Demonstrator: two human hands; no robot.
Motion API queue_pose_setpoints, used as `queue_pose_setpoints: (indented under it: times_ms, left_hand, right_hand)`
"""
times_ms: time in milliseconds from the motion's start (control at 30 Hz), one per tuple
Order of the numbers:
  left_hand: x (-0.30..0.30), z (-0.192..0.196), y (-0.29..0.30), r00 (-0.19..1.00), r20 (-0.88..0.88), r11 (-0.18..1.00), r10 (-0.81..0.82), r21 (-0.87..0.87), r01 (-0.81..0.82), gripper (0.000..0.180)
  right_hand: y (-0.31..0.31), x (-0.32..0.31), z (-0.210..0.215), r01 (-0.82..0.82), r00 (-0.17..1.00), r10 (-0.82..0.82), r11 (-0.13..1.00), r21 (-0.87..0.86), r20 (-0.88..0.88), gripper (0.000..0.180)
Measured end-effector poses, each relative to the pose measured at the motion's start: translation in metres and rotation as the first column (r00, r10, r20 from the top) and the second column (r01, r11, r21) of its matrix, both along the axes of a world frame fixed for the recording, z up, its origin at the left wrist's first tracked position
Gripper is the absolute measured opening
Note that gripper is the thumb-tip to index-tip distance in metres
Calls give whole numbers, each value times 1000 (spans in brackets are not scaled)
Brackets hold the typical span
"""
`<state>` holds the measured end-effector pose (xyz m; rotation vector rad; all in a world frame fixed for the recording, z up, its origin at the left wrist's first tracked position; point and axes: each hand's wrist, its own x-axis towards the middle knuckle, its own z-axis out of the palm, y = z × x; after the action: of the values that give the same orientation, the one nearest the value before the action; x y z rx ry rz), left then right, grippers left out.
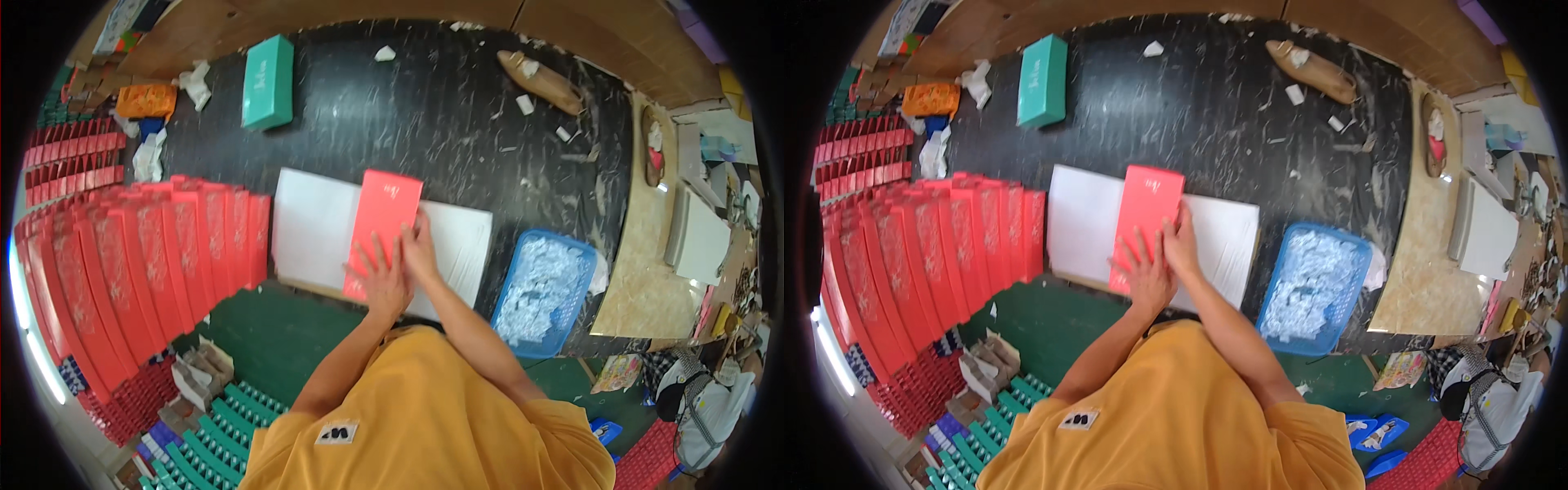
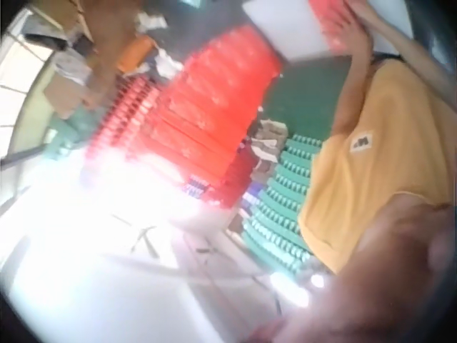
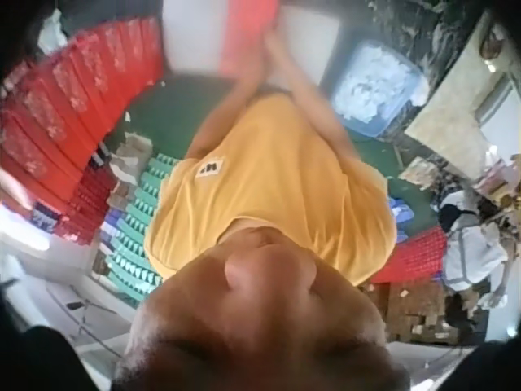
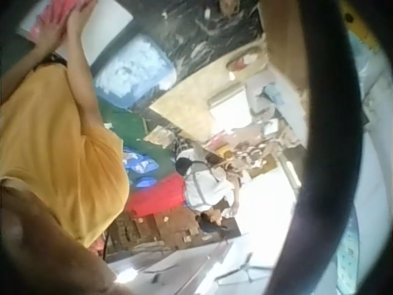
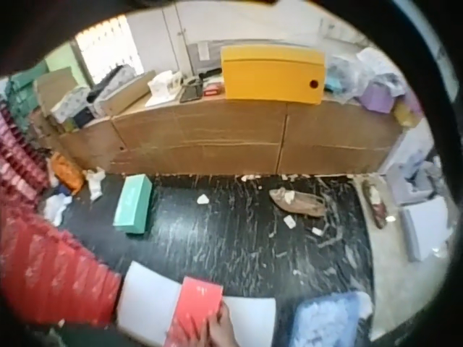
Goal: The person wraps shoes in paper by hand, places them into shoeboxes, covers each box with a lid, and stacks the packed shoeboxes.
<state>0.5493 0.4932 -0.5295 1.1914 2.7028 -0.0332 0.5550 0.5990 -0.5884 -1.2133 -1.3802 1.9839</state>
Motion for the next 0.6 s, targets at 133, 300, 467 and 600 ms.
queue_pose_setpoints:
  times_ms: [133,300,467,600]
  left_hand:
    - [-4,14,-20,999,32,997,16,-80,-14,91]
    - [-33,45,-15,931,288,932,223,217,-290,107]
    - [-36,32,-17,881,372,945,293,30,-327,117]
    - [-41,34,-26,879,316,931,356,-36,-364,114]
  right_hand:
    - [63,17,10,-500,831,485,866,-18,272,68]
    - [385,0,2,-411,815,-391,132,902,429,36]
    - [543,27,-27,-823,272,-152,475,311,950,54]
    - [416,8,-29,-424,841,346,899,111,417,31]
